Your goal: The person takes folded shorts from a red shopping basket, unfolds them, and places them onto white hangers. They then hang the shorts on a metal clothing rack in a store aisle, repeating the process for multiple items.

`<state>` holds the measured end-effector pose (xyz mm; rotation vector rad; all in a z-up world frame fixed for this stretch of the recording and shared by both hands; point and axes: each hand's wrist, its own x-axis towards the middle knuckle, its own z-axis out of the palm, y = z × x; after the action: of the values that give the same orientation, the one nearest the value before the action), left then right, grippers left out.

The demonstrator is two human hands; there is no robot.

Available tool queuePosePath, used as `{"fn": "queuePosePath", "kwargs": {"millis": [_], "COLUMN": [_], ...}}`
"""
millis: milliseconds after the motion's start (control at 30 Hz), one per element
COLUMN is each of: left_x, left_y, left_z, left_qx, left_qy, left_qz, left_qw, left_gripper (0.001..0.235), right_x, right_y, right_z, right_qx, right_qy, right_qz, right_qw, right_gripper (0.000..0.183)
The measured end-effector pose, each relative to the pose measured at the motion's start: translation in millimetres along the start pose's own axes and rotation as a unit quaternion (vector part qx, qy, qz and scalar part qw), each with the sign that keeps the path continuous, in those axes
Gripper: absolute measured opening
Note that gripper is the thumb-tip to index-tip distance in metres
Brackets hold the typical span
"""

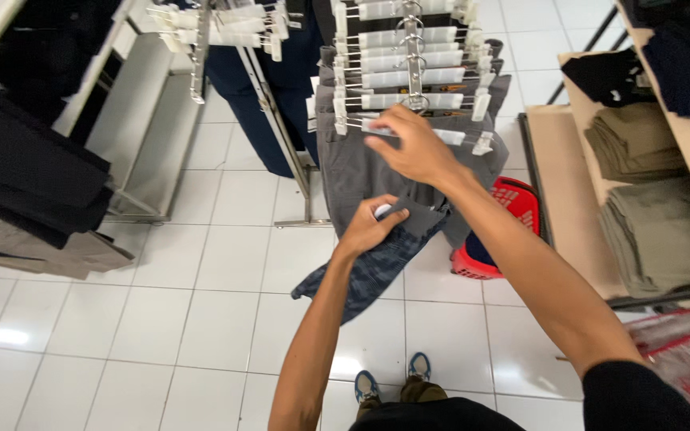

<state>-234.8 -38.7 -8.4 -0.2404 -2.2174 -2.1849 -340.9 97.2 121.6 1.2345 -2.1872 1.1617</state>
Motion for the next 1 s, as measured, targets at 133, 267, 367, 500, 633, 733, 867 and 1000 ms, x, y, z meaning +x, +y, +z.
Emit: {"fn": "queuePosePath", "kwargs": {"millis": [133,267,367,500,633,733,867,1000], "left_x": [-13,-24,-46,-71,-74,-74,-77,-91], "left_y": [5,2,-12,-11,-25,8,36,51], "left_z": [-15,-42,-59,-68,-65,-58,-55,-58], "left_qx": [0.004,0.035,0.032,0.021,0.053,0.063,0.101,0.118], "left_qy": [0.017,0.052,0.082,0.107,0.117,0.086,0.046,0.053], "left_qz": [-0.037,-0.059,-0.085,-0.132,-0.113,-0.117,-0.075,-0.060], "left_qw": [0.999,0.996,0.992,0.985,0.985,0.987,0.991,0.990], "left_gripper": [0.015,0.018,0.015,0.004,0.017,0.017,0.023,0.024], "right_x": [56,70,71,74,83,76,31,-41], "right_y": [-3,23,32,25,13,16,11,18], "right_z": [34,62,71,74,63,59,29,17], "right_qx": [-0.086,-0.163,-0.161,-0.112,-0.001,0.256,0.474,0.425], "right_qy": [-0.163,-0.178,-0.183,-0.182,-0.131,-0.054,-0.044,-0.017], "right_qz": [0.129,0.076,0.079,0.087,0.050,0.080,0.086,0.080], "right_qw": [0.974,0.967,0.967,0.973,0.990,0.962,0.875,0.901], "right_gripper": [0.059,0.061,0.049,0.047,0.044,0.016,0.043,0.050]}}
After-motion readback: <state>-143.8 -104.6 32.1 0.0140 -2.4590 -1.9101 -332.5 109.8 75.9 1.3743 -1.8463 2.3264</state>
